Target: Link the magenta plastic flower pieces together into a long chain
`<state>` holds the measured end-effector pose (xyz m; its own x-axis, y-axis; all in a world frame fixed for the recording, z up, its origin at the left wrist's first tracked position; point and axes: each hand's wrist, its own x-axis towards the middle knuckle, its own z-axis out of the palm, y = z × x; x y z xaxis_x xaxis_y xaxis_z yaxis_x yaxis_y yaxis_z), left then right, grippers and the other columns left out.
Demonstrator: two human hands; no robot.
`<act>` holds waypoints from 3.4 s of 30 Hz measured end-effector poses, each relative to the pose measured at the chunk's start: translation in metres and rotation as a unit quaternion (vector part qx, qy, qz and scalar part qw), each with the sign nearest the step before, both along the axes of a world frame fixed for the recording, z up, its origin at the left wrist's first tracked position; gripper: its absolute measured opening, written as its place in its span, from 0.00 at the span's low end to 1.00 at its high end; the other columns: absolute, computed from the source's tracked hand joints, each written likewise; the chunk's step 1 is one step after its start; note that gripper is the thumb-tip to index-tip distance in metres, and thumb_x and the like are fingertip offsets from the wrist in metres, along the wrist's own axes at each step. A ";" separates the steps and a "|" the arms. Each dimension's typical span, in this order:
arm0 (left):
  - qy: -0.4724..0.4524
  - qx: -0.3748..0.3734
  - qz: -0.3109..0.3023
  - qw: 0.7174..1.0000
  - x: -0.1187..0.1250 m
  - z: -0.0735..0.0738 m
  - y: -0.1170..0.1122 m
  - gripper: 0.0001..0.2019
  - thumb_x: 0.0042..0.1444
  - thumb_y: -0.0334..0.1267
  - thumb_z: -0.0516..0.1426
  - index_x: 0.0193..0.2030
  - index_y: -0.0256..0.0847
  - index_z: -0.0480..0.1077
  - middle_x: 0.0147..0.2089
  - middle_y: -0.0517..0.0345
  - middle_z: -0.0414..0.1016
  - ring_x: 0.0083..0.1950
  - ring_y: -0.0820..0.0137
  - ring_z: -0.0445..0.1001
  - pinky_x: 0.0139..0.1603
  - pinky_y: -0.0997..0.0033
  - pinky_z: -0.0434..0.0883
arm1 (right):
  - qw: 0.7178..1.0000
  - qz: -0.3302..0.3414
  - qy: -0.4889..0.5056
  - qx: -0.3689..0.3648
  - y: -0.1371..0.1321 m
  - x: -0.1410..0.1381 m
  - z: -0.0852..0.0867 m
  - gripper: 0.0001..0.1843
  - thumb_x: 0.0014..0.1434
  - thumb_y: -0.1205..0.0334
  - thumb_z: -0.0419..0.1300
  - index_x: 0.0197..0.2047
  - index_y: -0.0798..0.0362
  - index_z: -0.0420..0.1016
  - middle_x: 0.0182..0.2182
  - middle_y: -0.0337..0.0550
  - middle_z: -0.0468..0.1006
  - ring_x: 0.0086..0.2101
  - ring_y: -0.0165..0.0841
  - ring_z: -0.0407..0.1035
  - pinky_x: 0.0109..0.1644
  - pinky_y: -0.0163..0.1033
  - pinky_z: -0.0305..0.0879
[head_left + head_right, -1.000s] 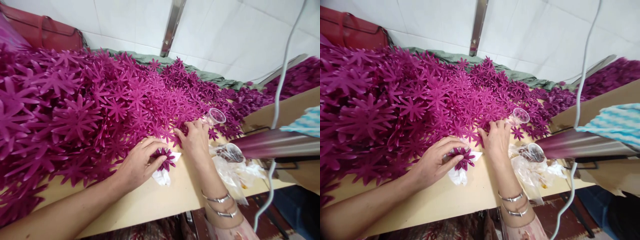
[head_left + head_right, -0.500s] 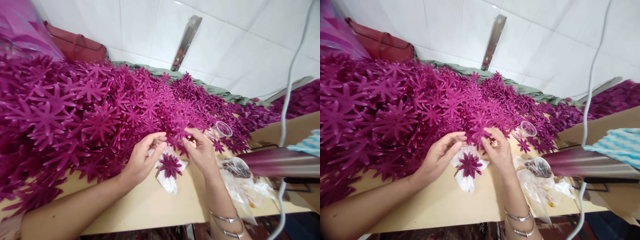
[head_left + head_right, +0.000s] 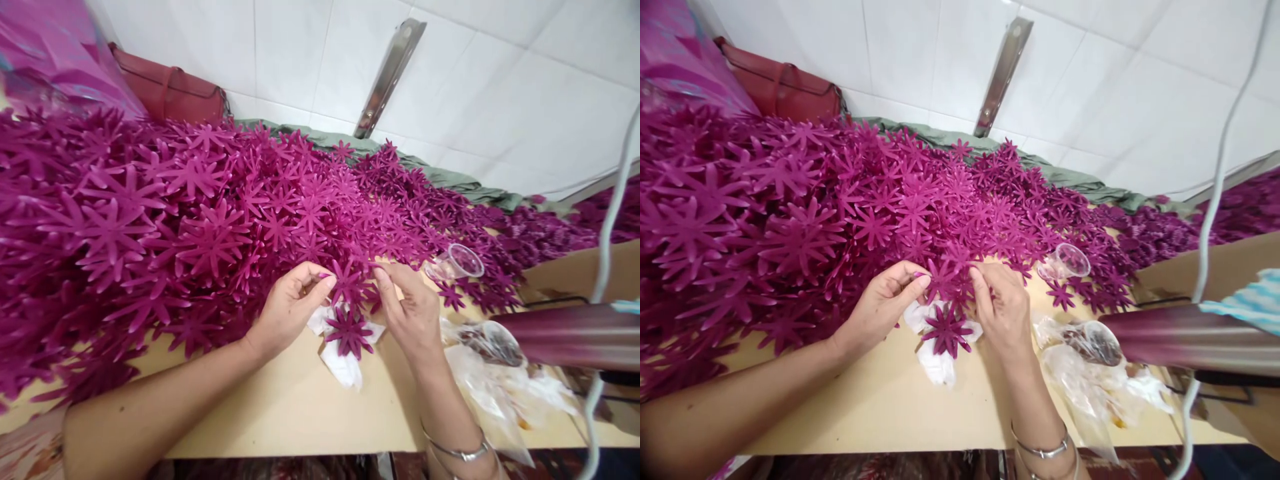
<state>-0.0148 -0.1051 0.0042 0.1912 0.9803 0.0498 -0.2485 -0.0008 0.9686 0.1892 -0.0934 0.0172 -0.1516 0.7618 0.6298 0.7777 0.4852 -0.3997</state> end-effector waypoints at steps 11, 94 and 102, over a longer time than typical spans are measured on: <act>-0.020 -0.062 0.021 0.998 -0.002 0.010 0.001 0.12 0.62 0.46 0.61 0.37 0.39 0.69 0.28 0.64 0.74 0.24 0.78 0.69 0.25 0.81 0.66 | 0.978 0.018 -0.086 0.190 -0.019 -0.015 0.016 0.21 0.61 0.71 0.64 0.57 0.49 0.75 0.52 0.52 0.82 0.55 0.46 0.73 0.61 0.57 0.66; 0.026 -0.050 -0.045 0.997 -0.003 0.015 -0.011 0.12 0.67 0.48 0.57 0.48 0.43 0.68 0.49 0.51 0.81 0.44 0.66 0.81 0.28 0.78 0.69 | 0.999 0.030 0.040 -0.017 -0.031 -0.030 0.005 0.11 0.70 0.66 0.52 0.34 0.48 0.66 0.26 0.37 0.73 0.28 0.32 0.68 0.33 0.39 0.63; 0.090 -0.056 -0.042 0.993 -0.007 0.008 -0.012 0.14 0.66 0.53 0.57 0.50 0.48 0.71 0.38 0.57 0.79 0.40 0.68 0.78 0.25 0.80 0.65 | 0.999 0.043 0.028 0.007 -0.029 -0.035 0.004 0.12 0.68 0.64 0.52 0.30 0.49 0.62 0.23 0.34 0.70 0.26 0.30 0.64 0.38 0.41 0.59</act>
